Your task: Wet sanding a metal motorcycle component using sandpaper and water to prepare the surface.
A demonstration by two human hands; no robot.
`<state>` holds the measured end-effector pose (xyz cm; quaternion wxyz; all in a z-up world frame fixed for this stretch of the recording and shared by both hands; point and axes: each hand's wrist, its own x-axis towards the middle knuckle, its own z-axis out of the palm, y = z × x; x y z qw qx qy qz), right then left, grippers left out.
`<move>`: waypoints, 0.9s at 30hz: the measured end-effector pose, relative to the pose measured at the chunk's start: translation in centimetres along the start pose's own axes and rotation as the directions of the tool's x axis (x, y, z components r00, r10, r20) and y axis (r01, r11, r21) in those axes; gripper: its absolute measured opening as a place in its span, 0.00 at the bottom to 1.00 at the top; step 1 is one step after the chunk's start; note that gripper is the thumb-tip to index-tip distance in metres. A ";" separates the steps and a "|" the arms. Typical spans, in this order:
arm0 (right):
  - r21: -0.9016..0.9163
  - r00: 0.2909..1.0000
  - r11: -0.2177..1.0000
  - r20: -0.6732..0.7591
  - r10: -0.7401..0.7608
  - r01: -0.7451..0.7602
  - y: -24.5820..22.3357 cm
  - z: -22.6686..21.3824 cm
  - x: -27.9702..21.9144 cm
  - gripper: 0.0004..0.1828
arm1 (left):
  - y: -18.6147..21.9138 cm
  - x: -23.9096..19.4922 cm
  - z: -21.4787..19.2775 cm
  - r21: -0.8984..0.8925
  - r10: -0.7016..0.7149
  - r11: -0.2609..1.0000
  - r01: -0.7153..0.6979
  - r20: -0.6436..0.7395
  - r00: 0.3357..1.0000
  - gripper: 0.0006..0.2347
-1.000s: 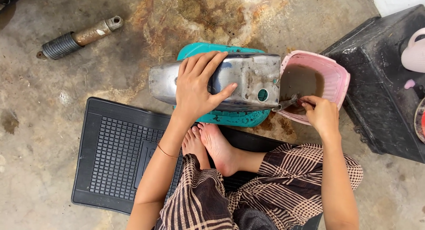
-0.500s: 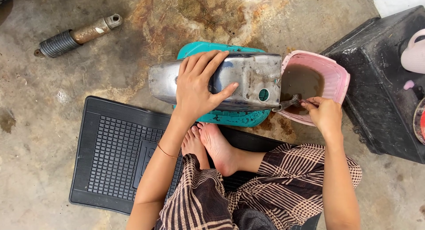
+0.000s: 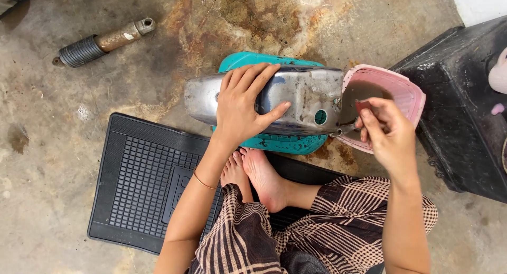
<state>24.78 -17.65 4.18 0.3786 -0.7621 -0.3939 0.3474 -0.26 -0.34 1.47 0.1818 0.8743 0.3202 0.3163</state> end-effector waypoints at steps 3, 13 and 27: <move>0.029 0.987 0.987 -0.022 -0.157 0.158 -0.6 2.1 0.1 0.16 | -1.0 -0.4 1.3 -0.087 -0.027 0.996 0.023 -0.044 0.999 0.27; 0.016 0.959 0.966 -0.126 -0.253 0.257 -5.1 6.1 -1.5 0.11 | -1.1 -0.3 1.4 -0.075 -0.024 0.997 0.020 -0.054 0.998 0.27; -0.301 0.856 0.886 -0.277 -0.436 0.354 -6.1 8.5 -3.1 0.04 | -0.8 -0.1 1.1 -0.098 -0.024 0.995 0.015 -0.095 0.995 0.27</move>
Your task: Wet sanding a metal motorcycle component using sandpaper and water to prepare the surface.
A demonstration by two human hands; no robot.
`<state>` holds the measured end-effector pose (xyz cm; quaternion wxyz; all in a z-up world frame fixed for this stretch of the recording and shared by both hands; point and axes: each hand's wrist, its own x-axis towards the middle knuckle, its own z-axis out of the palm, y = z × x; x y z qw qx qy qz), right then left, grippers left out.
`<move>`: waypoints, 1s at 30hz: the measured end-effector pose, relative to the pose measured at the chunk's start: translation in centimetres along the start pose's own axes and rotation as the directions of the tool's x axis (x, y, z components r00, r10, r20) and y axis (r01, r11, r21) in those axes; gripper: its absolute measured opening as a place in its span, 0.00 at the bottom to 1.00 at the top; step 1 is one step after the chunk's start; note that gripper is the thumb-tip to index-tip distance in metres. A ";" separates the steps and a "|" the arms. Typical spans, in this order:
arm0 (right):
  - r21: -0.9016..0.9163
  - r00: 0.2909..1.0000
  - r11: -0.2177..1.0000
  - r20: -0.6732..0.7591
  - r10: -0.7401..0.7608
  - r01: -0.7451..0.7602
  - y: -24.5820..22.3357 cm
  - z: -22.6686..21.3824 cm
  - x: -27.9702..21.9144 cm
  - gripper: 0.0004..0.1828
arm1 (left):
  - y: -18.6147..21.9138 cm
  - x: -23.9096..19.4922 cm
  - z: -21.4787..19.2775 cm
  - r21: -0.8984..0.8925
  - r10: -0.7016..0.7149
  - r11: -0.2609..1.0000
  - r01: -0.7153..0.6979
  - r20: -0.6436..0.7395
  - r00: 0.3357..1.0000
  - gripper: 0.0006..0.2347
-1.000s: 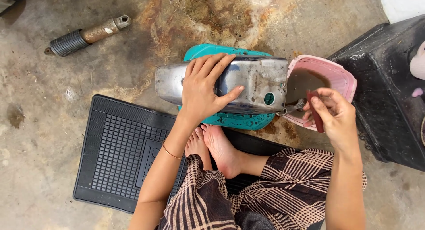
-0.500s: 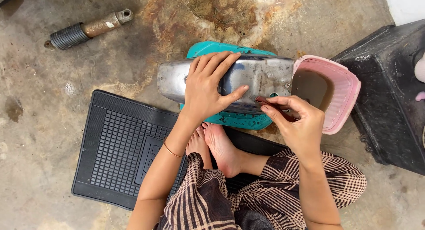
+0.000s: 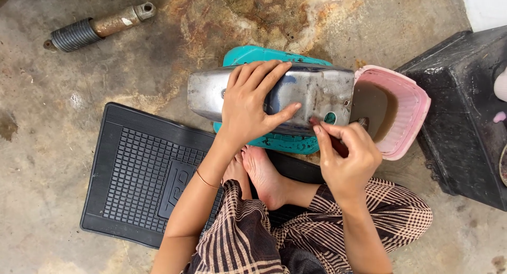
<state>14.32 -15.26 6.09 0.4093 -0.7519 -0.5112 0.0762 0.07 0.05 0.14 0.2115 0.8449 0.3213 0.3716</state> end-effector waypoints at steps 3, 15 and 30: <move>-0.170 0.987 0.981 -0.109 -0.118 0.098 1.0 1.2 -0.9 0.04 | 0.0 -0.3 0.3 0.005 -0.005 1.000 0.006 -0.017 1.000 0.27; -0.290 0.964 0.938 -0.124 -0.236 0.192 0.6 2.3 -0.2 0.06 | -0.1 0.1 0.7 0.014 -0.027 1.000 0.027 -0.051 0.998 0.28; -0.357 0.948 0.911 -0.157 -0.278 0.208 0.7 3.1 0.3 0.08 | -0.1 -0.1 0.7 0.056 -0.010 0.998 0.011 -0.020 1.000 0.29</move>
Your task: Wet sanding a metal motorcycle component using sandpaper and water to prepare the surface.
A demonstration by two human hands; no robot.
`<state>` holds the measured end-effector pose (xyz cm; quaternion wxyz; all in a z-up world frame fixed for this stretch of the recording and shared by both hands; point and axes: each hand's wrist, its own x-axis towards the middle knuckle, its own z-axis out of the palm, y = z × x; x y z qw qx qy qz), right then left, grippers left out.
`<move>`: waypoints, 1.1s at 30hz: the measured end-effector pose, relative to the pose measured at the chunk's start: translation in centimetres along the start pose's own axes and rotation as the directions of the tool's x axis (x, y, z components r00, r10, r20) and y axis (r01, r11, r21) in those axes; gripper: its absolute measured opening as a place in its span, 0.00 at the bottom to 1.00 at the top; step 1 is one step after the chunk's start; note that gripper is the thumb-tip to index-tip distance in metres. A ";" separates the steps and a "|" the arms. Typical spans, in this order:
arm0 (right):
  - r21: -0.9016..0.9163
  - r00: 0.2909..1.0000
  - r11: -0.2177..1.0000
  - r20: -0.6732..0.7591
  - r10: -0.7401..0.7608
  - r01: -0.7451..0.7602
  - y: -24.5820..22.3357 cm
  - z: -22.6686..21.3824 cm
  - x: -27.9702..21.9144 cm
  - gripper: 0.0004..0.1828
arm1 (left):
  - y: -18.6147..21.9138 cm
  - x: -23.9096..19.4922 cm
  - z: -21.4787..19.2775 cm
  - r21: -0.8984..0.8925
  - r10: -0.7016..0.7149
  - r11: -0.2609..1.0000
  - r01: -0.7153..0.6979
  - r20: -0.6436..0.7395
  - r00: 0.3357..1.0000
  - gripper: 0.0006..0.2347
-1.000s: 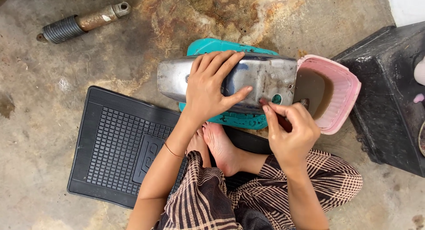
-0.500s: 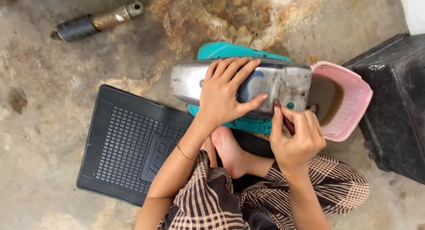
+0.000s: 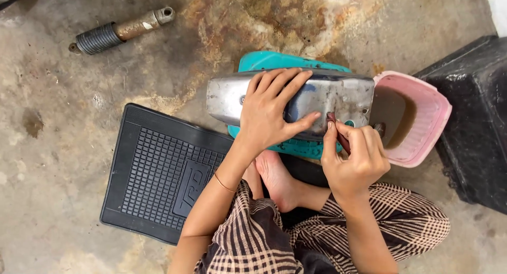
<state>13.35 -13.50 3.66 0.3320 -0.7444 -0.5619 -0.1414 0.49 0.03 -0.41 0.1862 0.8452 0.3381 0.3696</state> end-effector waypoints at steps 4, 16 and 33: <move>-0.001 0.999 0.999 0.032 -0.043 0.043 -0.5 -1.3 -0.2 0.07 | 0.1 0.3 -0.4 -0.003 -0.006 1.000 0.006 0.008 1.000 0.28; -0.062 0.996 0.995 0.044 -0.082 0.084 -0.3 -0.8 -0.2 0.10 | 0.1 -0.3 -0.2 -0.017 -0.004 1.000 0.005 0.041 0.999 0.29; 0.080 0.998 0.996 0.050 -0.033 0.029 0.3 -0.4 1.4 0.11 | -0.2 -0.2 0.1 0.029 -0.009 1.000 0.008 0.017 1.000 0.29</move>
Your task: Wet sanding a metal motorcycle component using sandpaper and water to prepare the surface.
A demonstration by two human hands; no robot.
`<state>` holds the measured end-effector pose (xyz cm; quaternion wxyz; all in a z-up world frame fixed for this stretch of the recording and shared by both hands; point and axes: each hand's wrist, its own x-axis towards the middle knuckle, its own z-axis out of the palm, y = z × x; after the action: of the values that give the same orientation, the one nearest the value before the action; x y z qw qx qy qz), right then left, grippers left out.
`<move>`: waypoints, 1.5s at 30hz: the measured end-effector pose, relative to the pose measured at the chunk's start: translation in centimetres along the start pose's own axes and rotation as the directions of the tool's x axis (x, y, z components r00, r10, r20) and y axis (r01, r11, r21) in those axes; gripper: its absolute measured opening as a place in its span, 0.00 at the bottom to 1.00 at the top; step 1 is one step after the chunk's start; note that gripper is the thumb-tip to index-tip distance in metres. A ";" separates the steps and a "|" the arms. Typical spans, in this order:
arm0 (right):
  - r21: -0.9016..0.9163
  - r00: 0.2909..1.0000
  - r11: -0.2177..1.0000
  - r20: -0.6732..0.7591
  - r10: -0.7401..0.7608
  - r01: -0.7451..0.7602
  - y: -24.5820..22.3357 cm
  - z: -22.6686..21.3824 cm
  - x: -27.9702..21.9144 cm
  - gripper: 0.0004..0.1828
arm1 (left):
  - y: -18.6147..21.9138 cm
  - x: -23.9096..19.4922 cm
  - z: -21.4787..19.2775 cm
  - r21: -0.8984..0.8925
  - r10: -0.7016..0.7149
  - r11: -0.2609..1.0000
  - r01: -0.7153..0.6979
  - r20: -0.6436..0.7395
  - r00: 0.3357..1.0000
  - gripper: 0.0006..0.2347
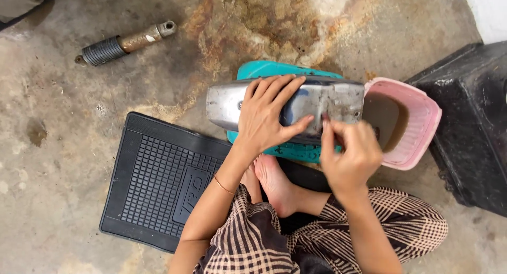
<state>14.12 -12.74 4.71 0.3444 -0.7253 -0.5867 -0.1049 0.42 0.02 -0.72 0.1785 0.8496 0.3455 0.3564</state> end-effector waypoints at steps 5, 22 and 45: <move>0.297 0.973 0.927 0.067 0.219 -0.229 1.9 -0.9 0.3 0.04 | 0.1 0.2 0.0 -0.004 -0.008 1.000 0.008 -0.011 1.000 0.29; -0.095 0.996 0.994 -0.068 -0.064 0.057 -0.7 -0.1 -1.8 0.05 | 0.0 0.1 -0.4 -0.022 -0.007 1.000 0.008 0.021 1.000 0.29; 0.104 0.997 0.992 -0.032 0.068 -0.065 -1.1 -0.8 -2.0 0.07 | -0.1 0.1 -0.6 0.008 0.049 0.999 -0.049 0.011 0.999 0.28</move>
<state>12.72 -14.70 4.58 0.3949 -0.7238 -0.5607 -0.0757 -0.01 0.17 -0.27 0.1679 0.8605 0.3250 0.3546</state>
